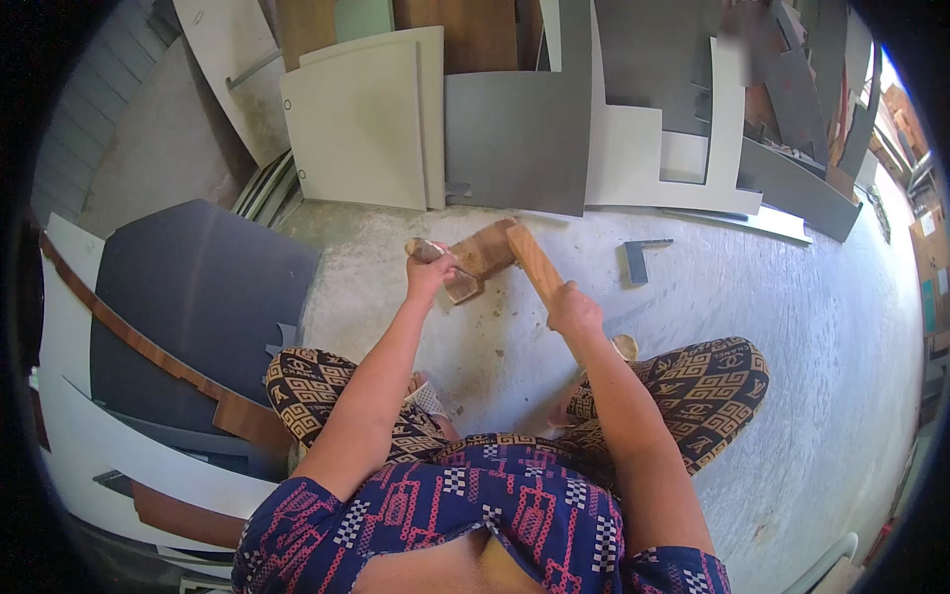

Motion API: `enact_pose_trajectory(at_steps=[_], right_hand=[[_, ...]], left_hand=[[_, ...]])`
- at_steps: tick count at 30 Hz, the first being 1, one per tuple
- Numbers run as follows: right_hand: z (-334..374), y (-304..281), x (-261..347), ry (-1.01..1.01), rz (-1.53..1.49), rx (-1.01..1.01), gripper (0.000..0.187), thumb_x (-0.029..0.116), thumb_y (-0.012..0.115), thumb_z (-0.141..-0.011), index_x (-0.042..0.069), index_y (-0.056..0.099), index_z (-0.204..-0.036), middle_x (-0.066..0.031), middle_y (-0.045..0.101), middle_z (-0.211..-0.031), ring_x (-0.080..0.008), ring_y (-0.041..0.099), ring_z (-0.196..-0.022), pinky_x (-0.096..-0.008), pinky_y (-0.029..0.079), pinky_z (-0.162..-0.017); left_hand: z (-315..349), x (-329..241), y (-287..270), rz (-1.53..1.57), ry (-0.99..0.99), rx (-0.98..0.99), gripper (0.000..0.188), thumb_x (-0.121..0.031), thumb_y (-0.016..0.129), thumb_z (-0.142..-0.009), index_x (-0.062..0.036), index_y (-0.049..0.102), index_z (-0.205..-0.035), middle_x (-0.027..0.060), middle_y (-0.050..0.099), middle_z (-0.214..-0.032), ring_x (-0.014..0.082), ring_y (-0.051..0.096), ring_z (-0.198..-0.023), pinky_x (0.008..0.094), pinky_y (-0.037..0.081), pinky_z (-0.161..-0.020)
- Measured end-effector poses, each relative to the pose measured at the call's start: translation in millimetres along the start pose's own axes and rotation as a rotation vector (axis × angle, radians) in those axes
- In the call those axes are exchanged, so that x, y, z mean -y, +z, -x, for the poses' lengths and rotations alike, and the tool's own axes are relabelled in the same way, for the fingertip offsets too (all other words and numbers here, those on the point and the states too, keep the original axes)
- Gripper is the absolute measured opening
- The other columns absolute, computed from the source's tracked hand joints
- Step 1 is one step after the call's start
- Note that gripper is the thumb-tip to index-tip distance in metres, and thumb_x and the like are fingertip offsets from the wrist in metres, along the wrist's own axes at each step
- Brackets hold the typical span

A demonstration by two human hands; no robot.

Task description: The person is using a chisel and a wooden mallet/block to carve and shape a piece of wood while sitting on the floor.

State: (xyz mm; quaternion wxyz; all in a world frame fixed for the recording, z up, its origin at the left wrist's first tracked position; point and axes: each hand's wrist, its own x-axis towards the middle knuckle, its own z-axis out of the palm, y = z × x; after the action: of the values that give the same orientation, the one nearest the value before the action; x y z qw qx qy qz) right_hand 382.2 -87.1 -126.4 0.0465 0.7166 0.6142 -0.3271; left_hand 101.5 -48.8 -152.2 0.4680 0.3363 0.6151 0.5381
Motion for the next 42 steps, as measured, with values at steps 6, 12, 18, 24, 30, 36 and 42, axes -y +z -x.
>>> enact_pose_trajectory(at_steps=[6, 12, 18, 24, 30, 36, 42], right_hand=[[8.2, 0.8, 9.7, 0.005, 0.051, 0.072, 0.063, 0.019, 0.075, -0.065, 0.007, 0.043, -0.118, -0.0153, 0.067, -0.104, -0.0327, 0.064, -0.102, -0.0408, 0.051, -0.085], [9.7, -10.9, 6.3, -0.051, -0.037, 0.017, 0.061, 0.020, 0.077, -0.061, 0.008, 0.047, -0.113, -0.0161, 0.067, -0.101, -0.0325, 0.065, -0.098, -0.0403, 0.051, -0.083], [69.1, -68.7, 68.1, -0.360, -0.396, -0.105, 0.064, 0.022, 0.080, -0.058, 0.004, 0.052, -0.113, -0.0199, 0.065, -0.093, -0.0362, 0.063, -0.094, -0.0410, 0.050, -0.078], [92.9, -78.8, 71.6, -0.644, -0.410, -0.256, 0.063, 0.019, 0.074, -0.061, 0.006, 0.050, -0.118, -0.0210, 0.064, -0.090, -0.0392, 0.064, -0.082, -0.0430, 0.051, -0.071], [85.8, -69.9, 61.8, -0.655, -0.069, -0.227, 0.054, 0.013, 0.067, -0.063, 0.008, 0.049, -0.114, -0.0180, 0.065, -0.088, -0.0396, 0.063, -0.080, -0.0454, 0.051, -0.068], [108.6, -81.0, 72.5, -0.782, -0.438, -0.336, 0.055, 0.014, 0.069, -0.063, 0.008, 0.049, -0.113, -0.0184, 0.065, -0.091, -0.0396, 0.063, -0.079, -0.0455, 0.051, -0.068], [76.0, -49.3, 56.0, -0.567, -0.059, -0.161, 0.061, 0.022, 0.073, -0.062, 0.010, 0.052, -0.118, -0.0192, 0.064, -0.088, -0.0382, 0.063, -0.081, -0.0420, 0.050, -0.071]], left_hand=[[4.8, 0.8, -1.0, -0.067, 0.027, 0.057, 0.020, 0.000, 0.072, -0.071, -0.0046, 0.061, -0.088, 0.0033, 0.061, -0.075, 0.0111, 0.059, -0.060, 0.0244, 0.048, -0.051], [6.5, 11.2, -2.1, -0.036, 0.040, 0.060, 0.020, -0.001, 0.072, -0.072, -0.0050, 0.061, -0.088, 0.0024, 0.061, -0.074, 0.0102, 0.059, -0.061, 0.0248, 0.048, -0.052], [12.9, 18.1, -3.0, -0.070, 0.146, 0.068, 0.021, -0.003, 0.073, -0.074, -0.0051, 0.063, -0.092, 0.0015, 0.063, -0.075, 0.0081, 0.057, -0.061, 0.0244, 0.047, -0.054], [15.9, 13.1, 0.2, -0.058, 0.064, 0.064, 0.022, 0.000, 0.072, -0.074, -0.0015, 0.063, -0.094, 0.0061, 0.067, -0.088, 0.0151, 0.065, -0.076, 0.0294, 0.054, -0.066], [13.4, 17.4, -0.6, 0.100, 0.196, 0.150, 0.029, 0.001, 0.072, -0.074, 0.0020, 0.063, -0.101, 0.0091, 0.068, -0.098, 0.0173, 0.067, -0.086, 0.0312, 0.055, -0.072], [24.1, 5.2, 4.1, -0.015, 0.109, 0.075, 0.032, 0.002, 0.071, -0.074, 0.0024, 0.062, -0.105, 0.0094, 0.067, -0.099, 0.0185, 0.066, -0.088, 0.0318, 0.055, -0.073], [11.1, 23.9, -3.3, 0.028, 0.342, 0.188, 0.033, 0.002, 0.068, -0.077, -0.0001, 0.060, -0.108, 0.0092, 0.065, -0.104, 0.0179, 0.065, -0.089, 0.0312, 0.054, -0.075]])
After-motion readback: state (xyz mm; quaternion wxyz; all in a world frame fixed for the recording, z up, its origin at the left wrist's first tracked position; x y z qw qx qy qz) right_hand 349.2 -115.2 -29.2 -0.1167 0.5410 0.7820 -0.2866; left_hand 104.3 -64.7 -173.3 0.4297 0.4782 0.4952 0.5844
